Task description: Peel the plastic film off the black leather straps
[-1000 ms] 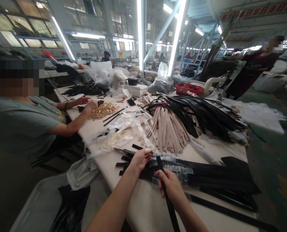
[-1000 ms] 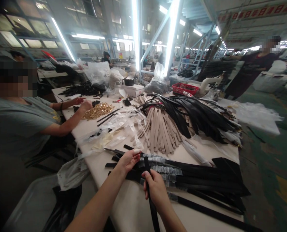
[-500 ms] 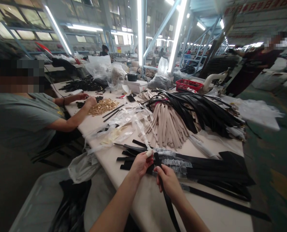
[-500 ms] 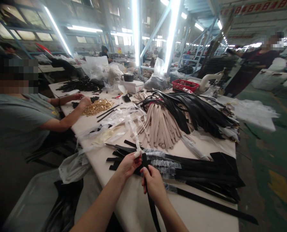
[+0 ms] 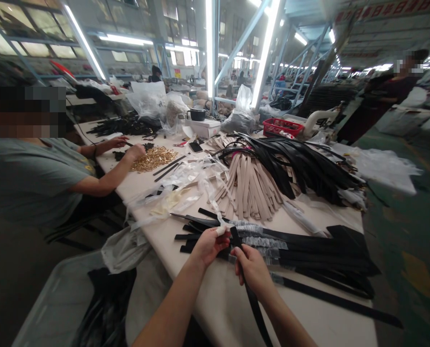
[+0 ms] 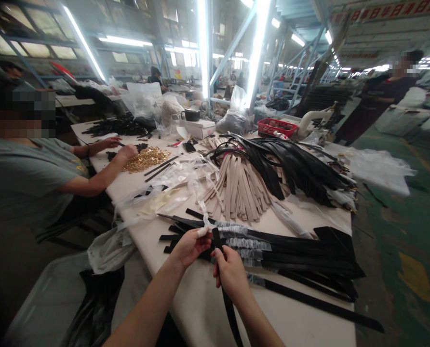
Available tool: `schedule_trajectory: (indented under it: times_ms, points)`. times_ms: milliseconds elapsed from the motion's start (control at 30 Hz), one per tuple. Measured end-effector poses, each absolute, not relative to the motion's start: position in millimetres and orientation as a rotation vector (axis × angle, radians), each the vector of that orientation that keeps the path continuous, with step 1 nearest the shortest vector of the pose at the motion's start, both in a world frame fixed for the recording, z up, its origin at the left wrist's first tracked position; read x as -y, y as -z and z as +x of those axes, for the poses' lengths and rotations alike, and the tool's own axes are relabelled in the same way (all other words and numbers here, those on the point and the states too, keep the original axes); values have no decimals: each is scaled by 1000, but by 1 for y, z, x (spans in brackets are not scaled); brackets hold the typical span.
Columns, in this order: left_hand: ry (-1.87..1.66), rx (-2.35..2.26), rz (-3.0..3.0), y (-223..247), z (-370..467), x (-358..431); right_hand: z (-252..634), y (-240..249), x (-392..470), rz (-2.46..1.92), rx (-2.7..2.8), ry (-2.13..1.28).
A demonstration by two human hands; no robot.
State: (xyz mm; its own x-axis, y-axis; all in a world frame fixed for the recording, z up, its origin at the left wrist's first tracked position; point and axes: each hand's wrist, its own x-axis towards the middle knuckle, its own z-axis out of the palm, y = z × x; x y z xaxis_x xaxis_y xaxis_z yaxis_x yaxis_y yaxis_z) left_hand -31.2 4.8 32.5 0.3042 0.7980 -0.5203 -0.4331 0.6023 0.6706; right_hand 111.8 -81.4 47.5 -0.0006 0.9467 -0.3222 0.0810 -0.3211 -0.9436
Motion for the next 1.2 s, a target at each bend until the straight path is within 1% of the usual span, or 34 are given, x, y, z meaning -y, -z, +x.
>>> schedule_trajectory:
  times_ms: [367,667,800,867,1067,1200]
  points:
    - [-852,-937,556,-30,-35,-4,111,-41,81,-1543,1133,-1477]
    - [-764,-915,766,-34,-31,20,112,-42,81,-1414,1098,-1568]
    - [-913,-1025,701,-33,-46,24,112,-35,103,-1334,1048,-1753]
    - [-957,-1063,669,-31,-53,29,109,-30,114,-1351,1023,-1771]
    - [-837,-1099,714,-23,-56,57,100,-22,126,-1367,965,-1728]
    - [-774,-960,485,-29,-59,48,99,-20,131,-1376,966,-1720]
